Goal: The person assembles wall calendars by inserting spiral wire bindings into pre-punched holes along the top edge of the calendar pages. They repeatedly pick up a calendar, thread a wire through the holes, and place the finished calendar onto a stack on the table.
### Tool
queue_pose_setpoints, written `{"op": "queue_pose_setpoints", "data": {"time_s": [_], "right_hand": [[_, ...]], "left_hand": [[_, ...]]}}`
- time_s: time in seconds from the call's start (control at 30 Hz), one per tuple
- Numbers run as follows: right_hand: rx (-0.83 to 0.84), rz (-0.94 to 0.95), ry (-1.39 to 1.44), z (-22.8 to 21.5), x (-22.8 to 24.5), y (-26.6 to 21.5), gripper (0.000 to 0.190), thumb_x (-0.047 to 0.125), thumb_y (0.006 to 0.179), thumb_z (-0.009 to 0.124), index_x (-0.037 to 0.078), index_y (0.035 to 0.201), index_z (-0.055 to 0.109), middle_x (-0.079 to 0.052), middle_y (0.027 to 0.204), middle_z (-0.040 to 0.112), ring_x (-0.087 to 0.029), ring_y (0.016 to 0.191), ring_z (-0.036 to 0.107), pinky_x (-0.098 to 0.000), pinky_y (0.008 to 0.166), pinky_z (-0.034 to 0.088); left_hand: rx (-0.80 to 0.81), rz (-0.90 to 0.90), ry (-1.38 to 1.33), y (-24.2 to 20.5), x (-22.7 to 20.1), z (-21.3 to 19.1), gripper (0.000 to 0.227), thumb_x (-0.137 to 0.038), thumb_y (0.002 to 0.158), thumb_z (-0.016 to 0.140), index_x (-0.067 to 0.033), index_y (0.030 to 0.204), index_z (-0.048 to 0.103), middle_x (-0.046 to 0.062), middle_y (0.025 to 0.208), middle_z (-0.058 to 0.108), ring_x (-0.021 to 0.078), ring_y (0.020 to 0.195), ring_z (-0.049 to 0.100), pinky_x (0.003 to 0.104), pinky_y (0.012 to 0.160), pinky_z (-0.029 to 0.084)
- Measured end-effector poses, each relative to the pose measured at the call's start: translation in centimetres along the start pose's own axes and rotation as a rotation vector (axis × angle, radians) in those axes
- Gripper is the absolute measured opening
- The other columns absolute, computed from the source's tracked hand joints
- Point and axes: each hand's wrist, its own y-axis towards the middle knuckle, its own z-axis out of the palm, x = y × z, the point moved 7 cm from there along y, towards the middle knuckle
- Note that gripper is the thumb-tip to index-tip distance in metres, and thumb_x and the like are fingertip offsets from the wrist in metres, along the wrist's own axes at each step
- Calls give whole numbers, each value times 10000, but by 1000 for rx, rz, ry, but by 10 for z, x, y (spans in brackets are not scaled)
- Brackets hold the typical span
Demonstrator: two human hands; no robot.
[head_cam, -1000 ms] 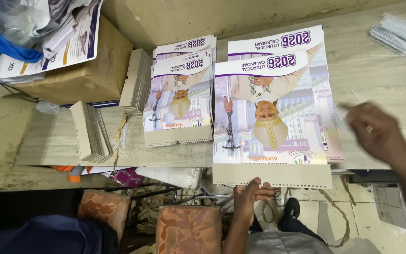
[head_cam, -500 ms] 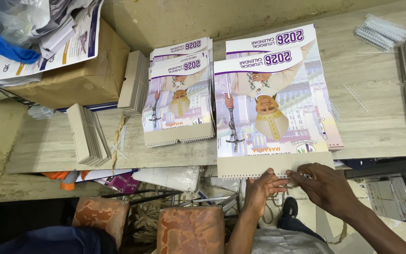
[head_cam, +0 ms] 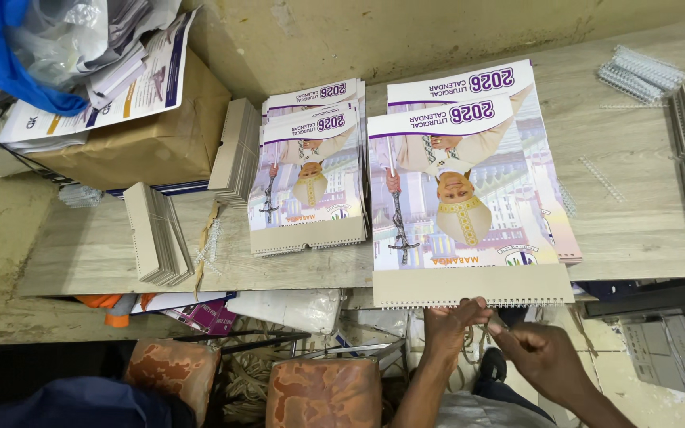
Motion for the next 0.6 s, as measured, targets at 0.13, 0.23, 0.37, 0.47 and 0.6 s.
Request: {"op": "queue_pose_setpoints", "data": {"time_s": [0.13,0.23,0.37,0.47,0.6], "right_hand": [[-246,535,1241,55,-90,-3,236,208,1069,708,31,935,628,-256,707,705,-326,651,654,-432,577,440],[-348,502,1237,65,-95,6,308,144,1064,734,-97,874,705,-275,719,702,-313,629,673,-351,644,536],[-342,513,1136,40,-120,2,273,168,976,817,-82,882,762,-239,734,757,-274,556,681,-333,602,531],[-419,524,1212,31,-149,-5,157,168,1034,759,33,1088,698,-174,897,748,-225,619,641,-358,608,532],[-415,482,1232,23,-147,0,87,154,1033,749,91,1075,705,-182,892,774,-215,544,653,-345,542,546]], "left_hand": [[-129,45,25,15,9,-4,329,-230,715,991,-133,573,710,-70,633,476,71,645,521,277,680,482],[11,110,-94,13,9,9,374,-41,862,919,-132,613,656,-19,646,623,150,779,783,291,847,664],[-87,85,182,-15,-27,11,365,-217,880,888,-159,575,696,43,683,815,43,370,380,304,977,622],[-112,102,48,0,-15,5,145,-156,797,919,-38,743,855,72,641,790,168,566,785,351,1189,550],[-118,19,109,4,-5,4,166,-197,834,896,-37,826,850,94,813,856,171,657,827,420,1105,637]]}}
